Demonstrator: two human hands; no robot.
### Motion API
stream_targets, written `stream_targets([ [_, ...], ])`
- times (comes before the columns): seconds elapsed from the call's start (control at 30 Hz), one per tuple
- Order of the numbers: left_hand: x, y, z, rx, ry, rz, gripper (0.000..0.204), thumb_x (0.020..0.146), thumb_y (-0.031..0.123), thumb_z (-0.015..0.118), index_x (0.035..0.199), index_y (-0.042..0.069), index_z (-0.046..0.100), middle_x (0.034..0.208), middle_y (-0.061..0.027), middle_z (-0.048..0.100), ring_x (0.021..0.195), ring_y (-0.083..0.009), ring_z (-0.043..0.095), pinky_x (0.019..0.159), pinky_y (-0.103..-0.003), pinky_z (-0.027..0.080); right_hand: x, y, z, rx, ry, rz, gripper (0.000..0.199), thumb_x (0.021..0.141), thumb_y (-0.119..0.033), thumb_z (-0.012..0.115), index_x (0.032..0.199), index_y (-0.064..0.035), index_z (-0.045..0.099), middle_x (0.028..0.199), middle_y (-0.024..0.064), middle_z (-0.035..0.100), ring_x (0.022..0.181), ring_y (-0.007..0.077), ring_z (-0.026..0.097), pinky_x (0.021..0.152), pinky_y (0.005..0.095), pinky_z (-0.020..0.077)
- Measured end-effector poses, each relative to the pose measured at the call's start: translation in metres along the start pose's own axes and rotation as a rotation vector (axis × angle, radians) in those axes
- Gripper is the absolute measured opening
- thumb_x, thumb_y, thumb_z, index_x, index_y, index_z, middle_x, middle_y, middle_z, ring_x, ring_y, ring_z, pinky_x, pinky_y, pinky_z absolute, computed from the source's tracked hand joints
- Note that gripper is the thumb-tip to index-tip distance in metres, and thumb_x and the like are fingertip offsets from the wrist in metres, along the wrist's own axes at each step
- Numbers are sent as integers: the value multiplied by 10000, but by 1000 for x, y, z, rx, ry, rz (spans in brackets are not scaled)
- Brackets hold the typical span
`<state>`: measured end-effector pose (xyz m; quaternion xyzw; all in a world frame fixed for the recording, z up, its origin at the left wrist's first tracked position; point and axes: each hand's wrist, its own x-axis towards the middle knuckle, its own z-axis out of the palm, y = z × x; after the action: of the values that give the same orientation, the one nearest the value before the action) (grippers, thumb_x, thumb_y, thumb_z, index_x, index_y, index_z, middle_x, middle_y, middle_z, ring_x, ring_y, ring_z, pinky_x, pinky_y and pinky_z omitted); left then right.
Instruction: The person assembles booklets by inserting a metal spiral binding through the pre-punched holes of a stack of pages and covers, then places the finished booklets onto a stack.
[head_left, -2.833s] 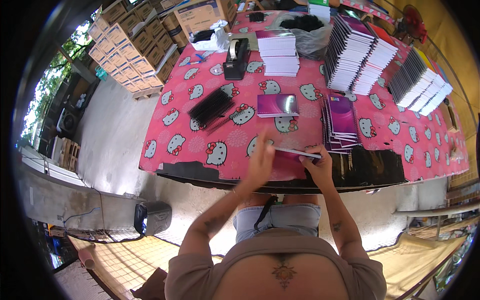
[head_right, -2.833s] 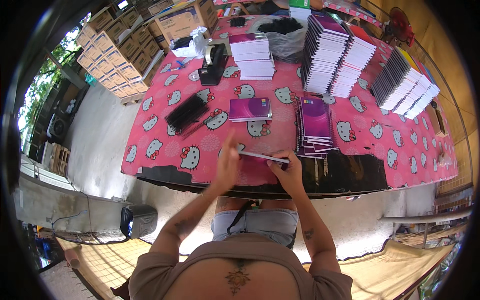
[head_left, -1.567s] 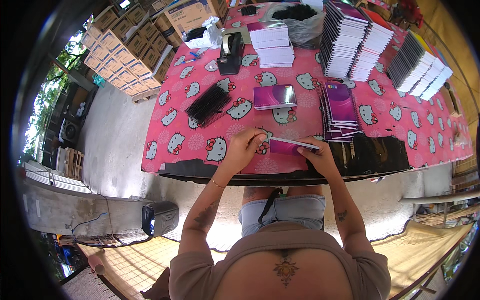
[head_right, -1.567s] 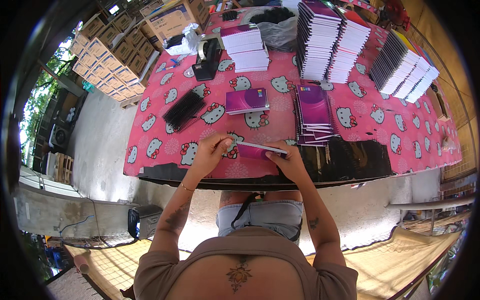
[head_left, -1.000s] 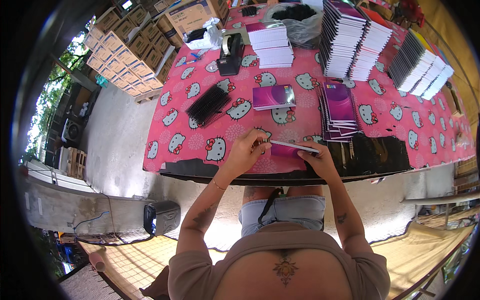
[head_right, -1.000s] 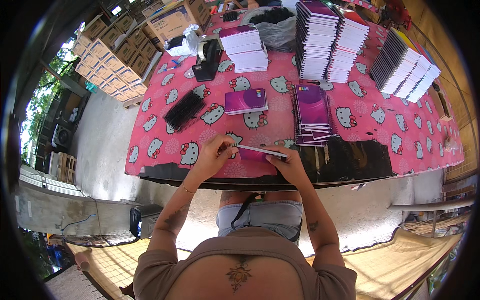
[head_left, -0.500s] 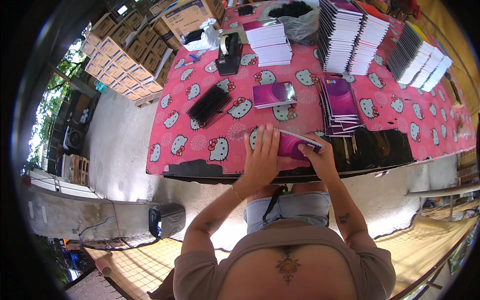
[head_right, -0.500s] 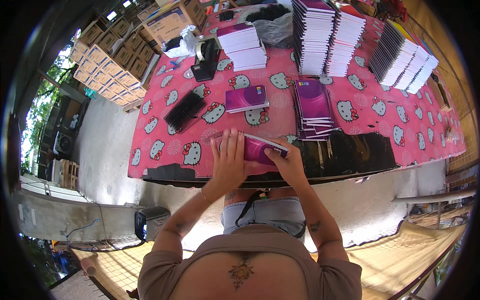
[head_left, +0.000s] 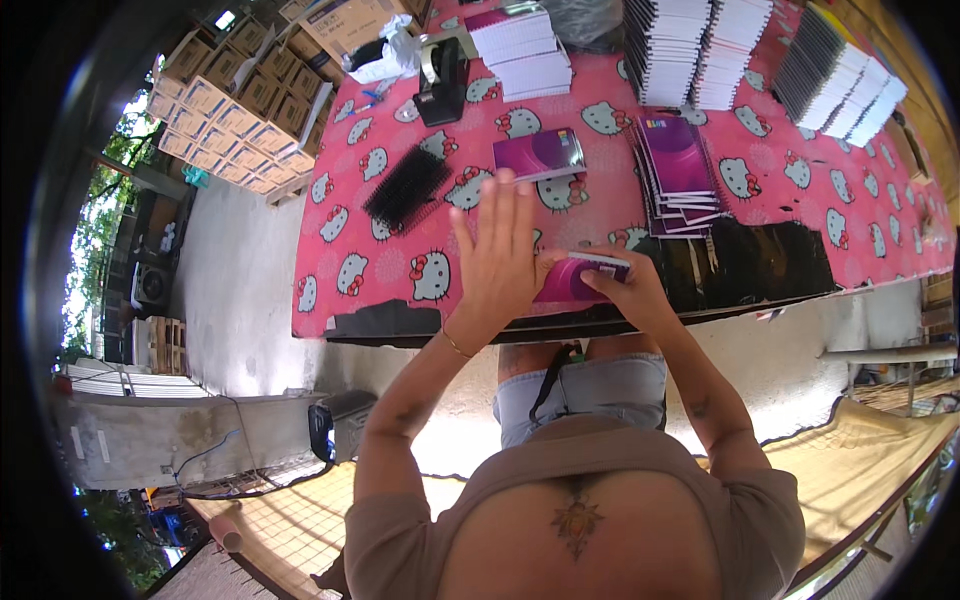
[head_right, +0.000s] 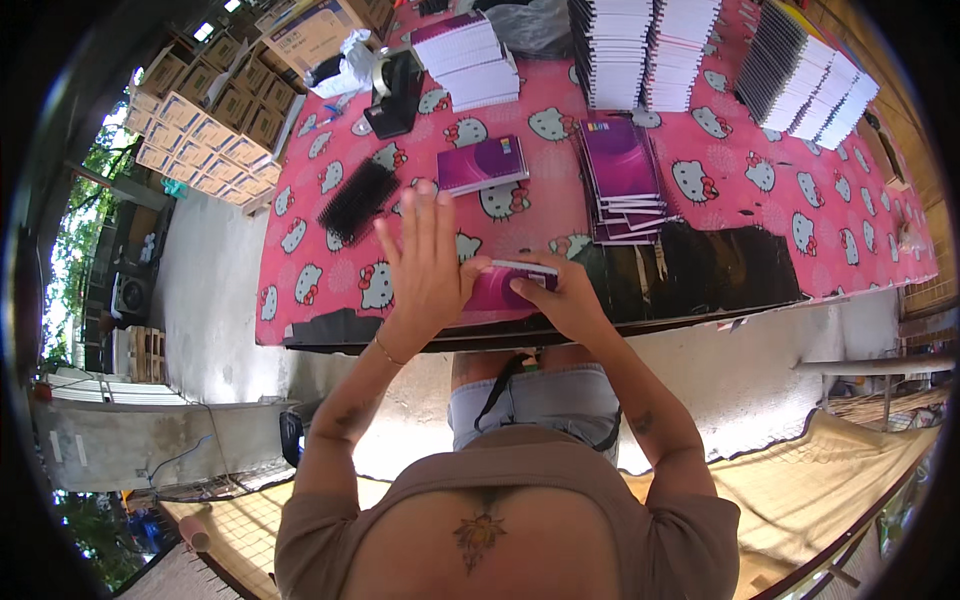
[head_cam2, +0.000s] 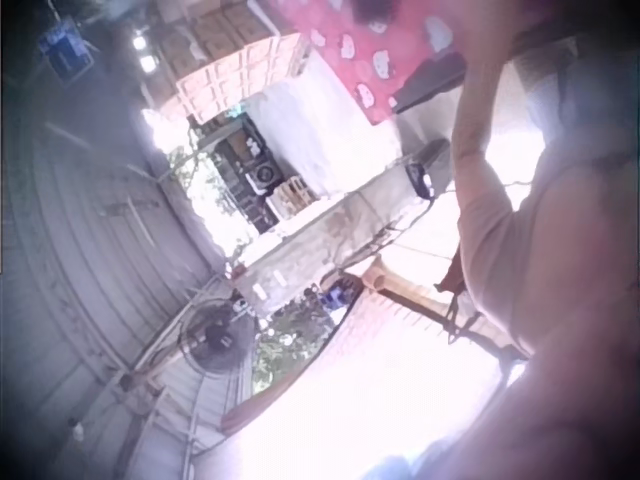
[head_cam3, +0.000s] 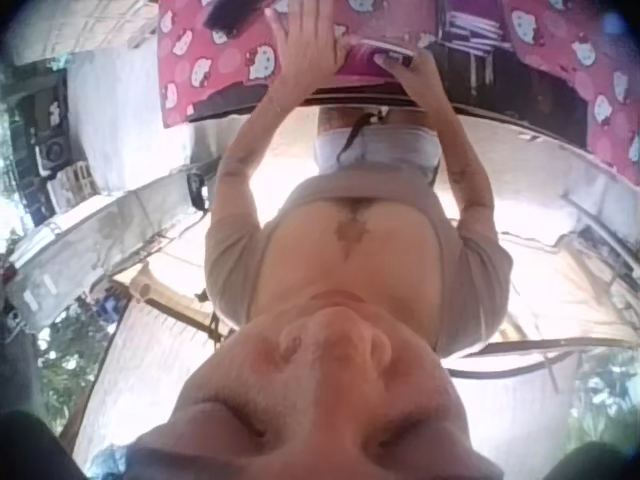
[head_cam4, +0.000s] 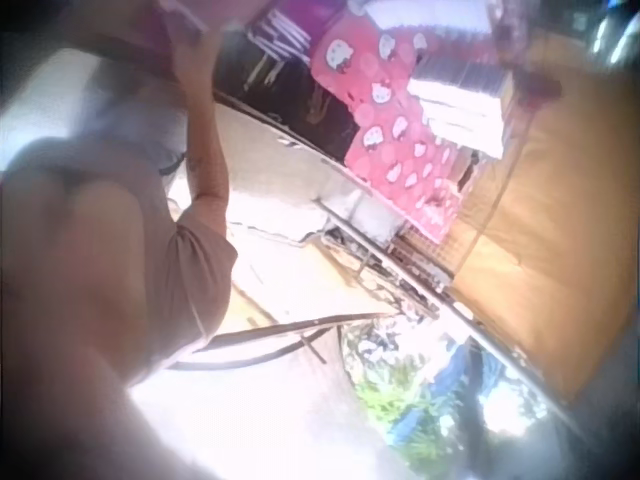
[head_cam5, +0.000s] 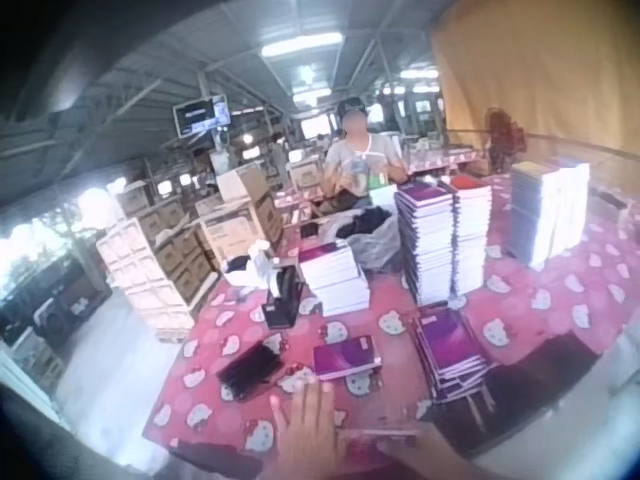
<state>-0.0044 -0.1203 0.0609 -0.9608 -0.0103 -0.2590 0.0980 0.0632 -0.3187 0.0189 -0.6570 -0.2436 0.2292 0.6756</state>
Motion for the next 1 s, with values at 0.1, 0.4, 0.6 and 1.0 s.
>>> stream_targets([
  [0.1,-72,30,25,-149,-95,235,821,962,625,375,1465,-23,380,1531,-230,373,1440,-403,311,1123,-659,155,-3,-4,-13,-47,10,-49,280,895,-60,691,1163,19,671,982,43,694,880,91,598,804,270,499],
  [0.4,-81,37,35,-275,-118,362,752,958,604,421,1436,25,455,1503,-211,430,1437,-363,348,1132,-631,185,4,-1,-15,2,-17,-133,294,913,-33,673,1207,-18,678,959,8,694,881,75,608,797,235,505],
  [0.6,-21,36,30,-112,-79,250,859,922,669,432,1424,-27,434,1524,-257,372,1449,-391,316,1133,-661,148,10,13,-23,-14,-85,-15,310,893,-16,677,1203,-26,678,1027,48,729,887,76,611,822,273,513],
  [1.0,-42,56,30,-136,-163,295,846,911,661,445,1392,-34,456,1498,-255,397,1446,-396,311,1098,-675,210,8,31,-21,-138,-113,-56,388,834,-22,711,1219,-26,669,1064,116,741,956,100,651,841,286,527],
])
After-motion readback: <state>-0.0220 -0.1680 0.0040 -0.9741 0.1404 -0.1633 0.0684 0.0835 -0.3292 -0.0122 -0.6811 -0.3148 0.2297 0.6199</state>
